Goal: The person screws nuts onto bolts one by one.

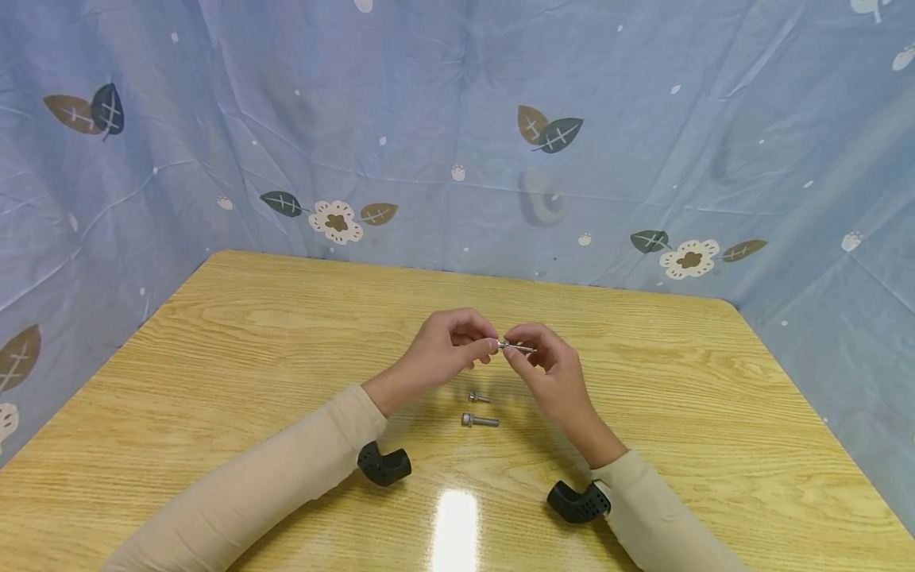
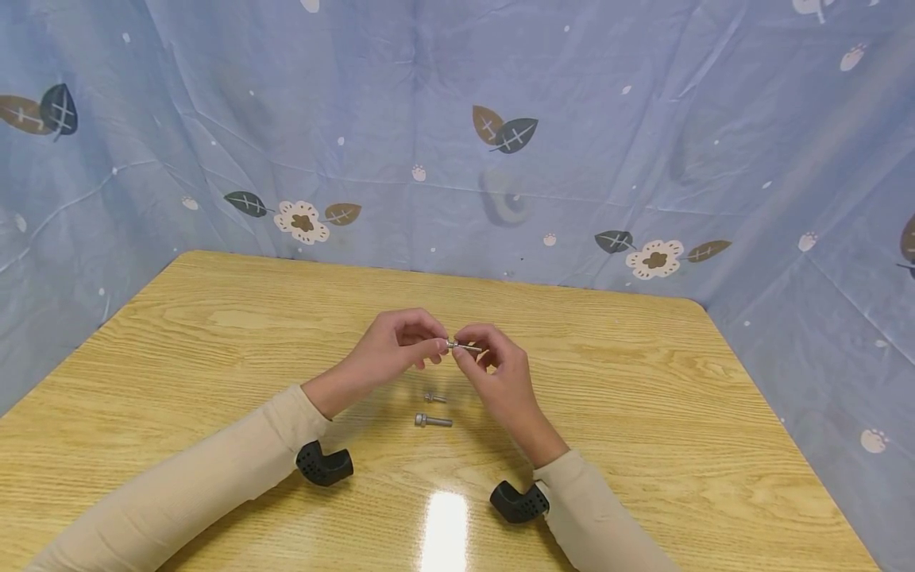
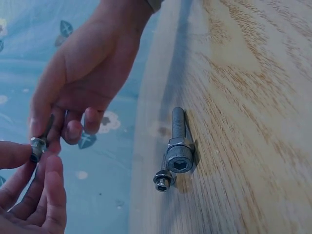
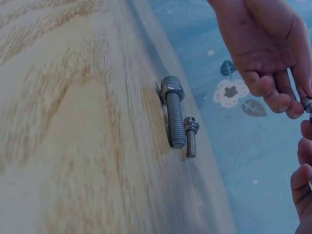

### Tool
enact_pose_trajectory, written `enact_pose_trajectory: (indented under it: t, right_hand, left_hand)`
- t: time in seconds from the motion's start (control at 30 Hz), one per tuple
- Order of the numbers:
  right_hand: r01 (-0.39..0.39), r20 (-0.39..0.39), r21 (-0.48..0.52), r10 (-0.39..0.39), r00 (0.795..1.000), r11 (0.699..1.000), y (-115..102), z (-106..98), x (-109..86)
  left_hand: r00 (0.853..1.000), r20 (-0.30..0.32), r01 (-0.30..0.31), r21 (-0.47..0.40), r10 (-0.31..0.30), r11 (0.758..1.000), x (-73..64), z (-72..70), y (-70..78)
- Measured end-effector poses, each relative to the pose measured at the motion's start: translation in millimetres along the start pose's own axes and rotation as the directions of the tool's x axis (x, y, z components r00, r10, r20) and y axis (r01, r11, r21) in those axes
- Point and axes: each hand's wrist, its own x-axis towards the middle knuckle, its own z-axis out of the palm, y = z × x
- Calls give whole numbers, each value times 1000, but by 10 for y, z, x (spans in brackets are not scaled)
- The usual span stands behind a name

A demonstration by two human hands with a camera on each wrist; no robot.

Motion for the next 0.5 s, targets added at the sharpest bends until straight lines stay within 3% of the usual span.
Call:
enact_pose_trajectory:
  t: [0.17,0.4,0.5]
  right_hand:
    - [-15,5,-11,15,1000,1000,-7,-1,-1]
    - [74,3,3,-74,997,997,4,0,5]
    - [70,0,-3,-70,998,998,-80,5,5]
  left_hand:
    - [1000,-17,-21,-4,21,1000,-4,-3,13]
    - [1000,-24,-14,-14,14,1000,-8,-7,29]
    - [1000,-19,-17,-17,17,1000,-8,-10,28]
